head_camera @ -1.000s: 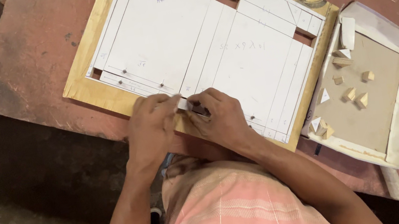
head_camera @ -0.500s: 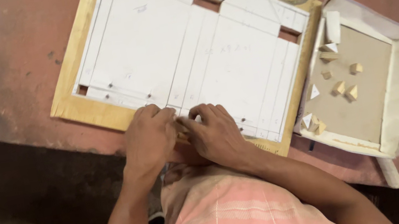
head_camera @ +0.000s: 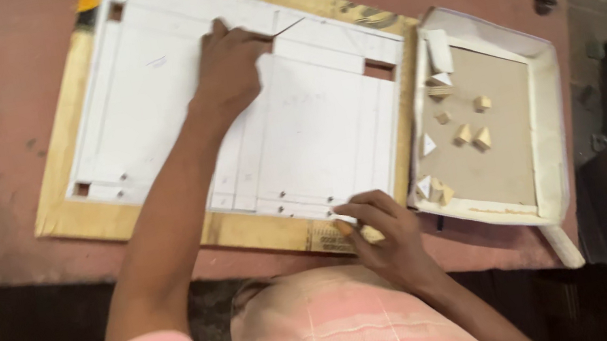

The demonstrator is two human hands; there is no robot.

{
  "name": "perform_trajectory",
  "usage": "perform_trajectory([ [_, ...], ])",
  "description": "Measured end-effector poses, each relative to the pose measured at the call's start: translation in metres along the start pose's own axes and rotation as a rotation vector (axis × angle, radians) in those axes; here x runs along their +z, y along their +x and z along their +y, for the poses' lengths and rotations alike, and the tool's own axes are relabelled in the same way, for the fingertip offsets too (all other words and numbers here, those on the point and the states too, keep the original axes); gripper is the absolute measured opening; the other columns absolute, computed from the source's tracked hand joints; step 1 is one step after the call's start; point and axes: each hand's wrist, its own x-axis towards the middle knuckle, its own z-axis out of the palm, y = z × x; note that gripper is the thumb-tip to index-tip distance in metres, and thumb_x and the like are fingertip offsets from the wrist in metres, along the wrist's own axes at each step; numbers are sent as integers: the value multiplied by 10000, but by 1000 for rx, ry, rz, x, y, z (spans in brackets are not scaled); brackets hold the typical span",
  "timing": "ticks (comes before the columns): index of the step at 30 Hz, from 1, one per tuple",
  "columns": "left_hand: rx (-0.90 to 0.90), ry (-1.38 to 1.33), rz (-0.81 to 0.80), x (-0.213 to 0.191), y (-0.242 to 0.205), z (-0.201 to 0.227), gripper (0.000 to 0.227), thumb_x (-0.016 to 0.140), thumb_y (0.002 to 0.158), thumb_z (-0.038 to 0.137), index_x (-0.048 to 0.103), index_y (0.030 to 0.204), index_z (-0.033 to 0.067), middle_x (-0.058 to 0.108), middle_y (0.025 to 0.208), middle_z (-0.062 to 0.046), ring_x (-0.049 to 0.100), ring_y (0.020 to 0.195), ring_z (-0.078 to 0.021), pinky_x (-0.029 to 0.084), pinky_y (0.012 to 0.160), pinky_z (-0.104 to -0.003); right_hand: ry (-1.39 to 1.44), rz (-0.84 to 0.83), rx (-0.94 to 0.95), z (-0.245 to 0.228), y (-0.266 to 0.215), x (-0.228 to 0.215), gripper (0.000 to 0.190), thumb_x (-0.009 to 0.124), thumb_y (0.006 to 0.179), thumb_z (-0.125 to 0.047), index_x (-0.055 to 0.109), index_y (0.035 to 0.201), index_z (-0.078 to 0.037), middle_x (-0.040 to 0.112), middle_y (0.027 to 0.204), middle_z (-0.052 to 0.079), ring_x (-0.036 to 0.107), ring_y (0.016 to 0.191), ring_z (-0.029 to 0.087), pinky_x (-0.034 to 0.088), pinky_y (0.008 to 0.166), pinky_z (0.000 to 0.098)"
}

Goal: The person arranges small wooden pieces on a paper template laid over a wooden frame. They pick up pieces from a nearby box and place them into designated slots on the template, adjusting positions to fit the layout.

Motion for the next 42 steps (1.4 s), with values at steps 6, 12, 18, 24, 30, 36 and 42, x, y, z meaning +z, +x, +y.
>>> perform_trajectory([
  [6,119,34,43,1,-12,-12,341,580,773,-59,791,1021,42,722,1025,-126,558,1000,-387,497,869,-478,87,347,322,41,-66,-41,184,761,917,-51,757,1100,-27,716,976,51,642,792,95,517,672,222],
  [12,-15,35,100,-25,-32,34,238,598,950,-40,689,1166,-4,651,1073,-158,552,1073,-385,495,929,-490,73,455,449,48,-84,-72,189,759,922,-59,753,1108,-26,704,952,44,607,780,76,491,667,214],
  [18,-226,-179,-145,-32,-92,154,296,699,953,123,574,1189,-5,583,1047,-180,584,948,-337,501,826,-474,-45,217,281,62,-61,-102,204,773,898,-95,761,1092,-32,747,977,69,693,788,99,556,670,244],
  [24,-354,-345,-331,-30,-102,194,259,736,870,81,648,1105,16,558,1181,-208,659,924,-321,561,803,-429,-266,131,359,135,27,-123,264,797,926,-236,768,1116,-56,766,986,109,715,710,164,582,640,308],
  [30,-518,-401,-159,-32,-92,186,325,723,876,31,632,1186,-2,597,1181,-168,670,933,-272,607,802,-353,-414,186,136,190,102,-126,527,793,784,-109,671,1288,-12,637,1157,260,662,915,399,560,786,470],
  [36,-547,-421,-125,-29,-95,167,393,729,861,21,646,1245,19,602,1236,-163,666,902,-245,581,786,-353,-344,137,309,183,119,-128,384,831,796,-106,705,1153,-45,686,1103,192,704,879,328,587,784,418],
  [42,-480,-458,-16,-17,-97,168,193,705,972,87,695,1160,43,681,1115,-123,687,876,-200,583,757,-323,-37,93,300,124,91,-95,345,829,867,-110,654,1161,-64,735,1048,90,711,810,131,605,681,258],
])
